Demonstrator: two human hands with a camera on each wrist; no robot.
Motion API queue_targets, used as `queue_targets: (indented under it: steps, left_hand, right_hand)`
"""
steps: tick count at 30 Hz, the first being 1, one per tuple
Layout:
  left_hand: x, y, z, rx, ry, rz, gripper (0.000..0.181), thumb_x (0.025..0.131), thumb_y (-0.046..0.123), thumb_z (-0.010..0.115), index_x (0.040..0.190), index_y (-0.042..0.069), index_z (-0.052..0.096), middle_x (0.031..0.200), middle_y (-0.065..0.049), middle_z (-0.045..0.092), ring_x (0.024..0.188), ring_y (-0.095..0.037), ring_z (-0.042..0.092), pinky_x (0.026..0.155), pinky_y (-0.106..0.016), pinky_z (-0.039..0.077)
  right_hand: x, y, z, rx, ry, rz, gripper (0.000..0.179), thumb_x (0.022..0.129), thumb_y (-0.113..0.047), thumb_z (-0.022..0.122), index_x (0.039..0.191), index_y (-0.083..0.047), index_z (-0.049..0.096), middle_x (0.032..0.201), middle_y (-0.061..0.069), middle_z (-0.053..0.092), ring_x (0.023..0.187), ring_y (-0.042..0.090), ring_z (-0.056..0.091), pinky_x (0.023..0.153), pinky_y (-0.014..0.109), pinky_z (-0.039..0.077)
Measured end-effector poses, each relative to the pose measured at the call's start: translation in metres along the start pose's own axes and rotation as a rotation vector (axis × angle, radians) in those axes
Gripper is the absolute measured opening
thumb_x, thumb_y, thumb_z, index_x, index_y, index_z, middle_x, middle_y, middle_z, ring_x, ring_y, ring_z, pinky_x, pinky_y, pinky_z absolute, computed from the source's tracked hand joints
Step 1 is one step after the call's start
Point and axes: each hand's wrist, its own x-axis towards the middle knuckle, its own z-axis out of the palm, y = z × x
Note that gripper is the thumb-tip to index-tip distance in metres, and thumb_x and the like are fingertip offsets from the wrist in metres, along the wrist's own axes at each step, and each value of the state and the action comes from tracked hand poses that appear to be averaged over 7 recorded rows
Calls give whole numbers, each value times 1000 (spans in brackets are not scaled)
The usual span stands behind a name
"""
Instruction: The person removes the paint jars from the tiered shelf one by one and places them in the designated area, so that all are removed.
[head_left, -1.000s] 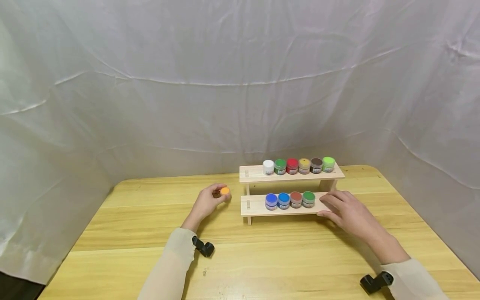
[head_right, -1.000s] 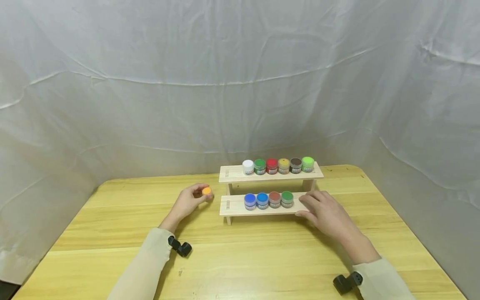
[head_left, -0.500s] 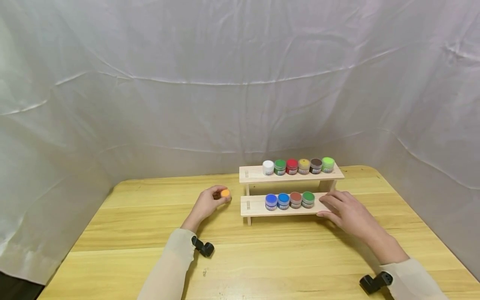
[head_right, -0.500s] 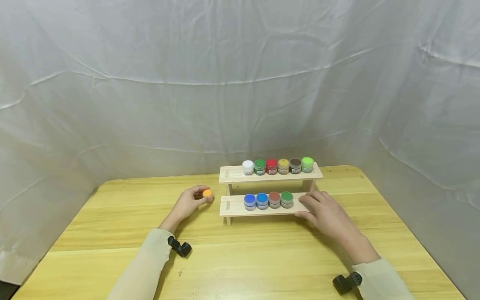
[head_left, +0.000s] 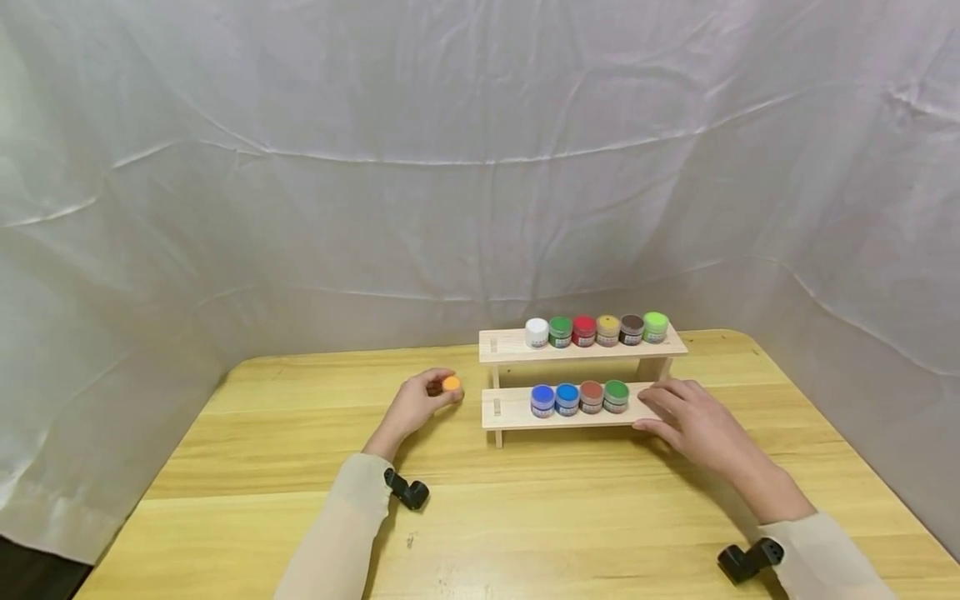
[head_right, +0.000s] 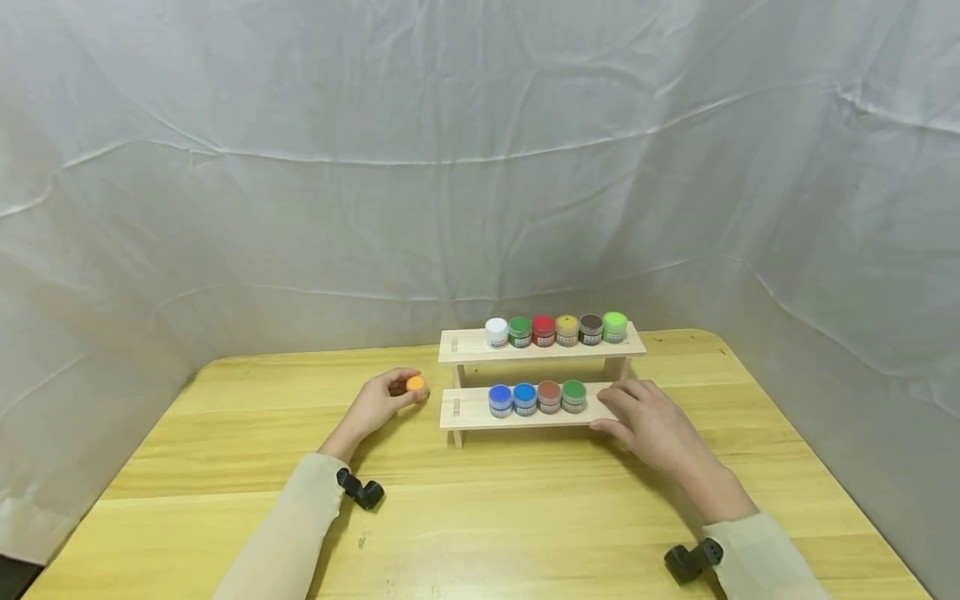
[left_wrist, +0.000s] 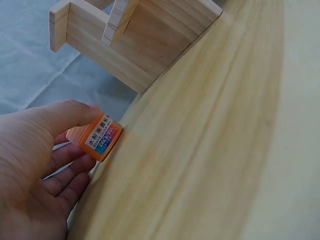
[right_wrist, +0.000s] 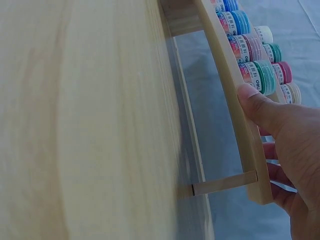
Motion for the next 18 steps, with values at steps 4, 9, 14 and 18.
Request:
queue_targets:
  steps: [4, 9, 14, 18]
  left_hand:
    - [1, 1, -1, -2, -7, 0, 50, 88, 29, 76, 131, 10, 61, 110, -4, 67, 103, -22, 61, 93, -43, 49]
    - [1, 4, -3, -33, -10, -15, 53, 87, 27, 76, 134, 9, 59, 119, -7, 65, 109, -25, 61, 97, -43, 47]
    - [0, 11, -10, -29, 24, 8, 54, 89, 30, 73, 136, 9, 57, 129, -11, 60, 119, -29, 55, 104, -45, 42]
    - [-1, 20, -16, -2, 44, 51, 51, 92, 31, 70, 136, 8, 57, 132, -11, 59, 123, -28, 52, 107, -44, 39]
  right_hand:
    - [0, 0, 0, 1, 5, -2, 43, 85, -38, 76, 113, -7, 68, 115, 14, 62, 107, 38, 55, 91, 57, 45]
    - [0, 0, 0, 1, 4, -3, 43, 85, -37, 76, 113, -7, 68, 116, 14, 62, 107, 37, 55, 91, 57, 45]
    - [0, 0, 0, 0, 6, -4, 42, 84, -37, 77, 113, -7, 68, 115, 14, 62, 106, 37, 55, 91, 56, 45]
    - [1, 0, -1, 0, -2, 0, 43, 85, -38, 76, 114, -7, 68, 115, 13, 62, 106, 36, 55, 91, 56, 45]
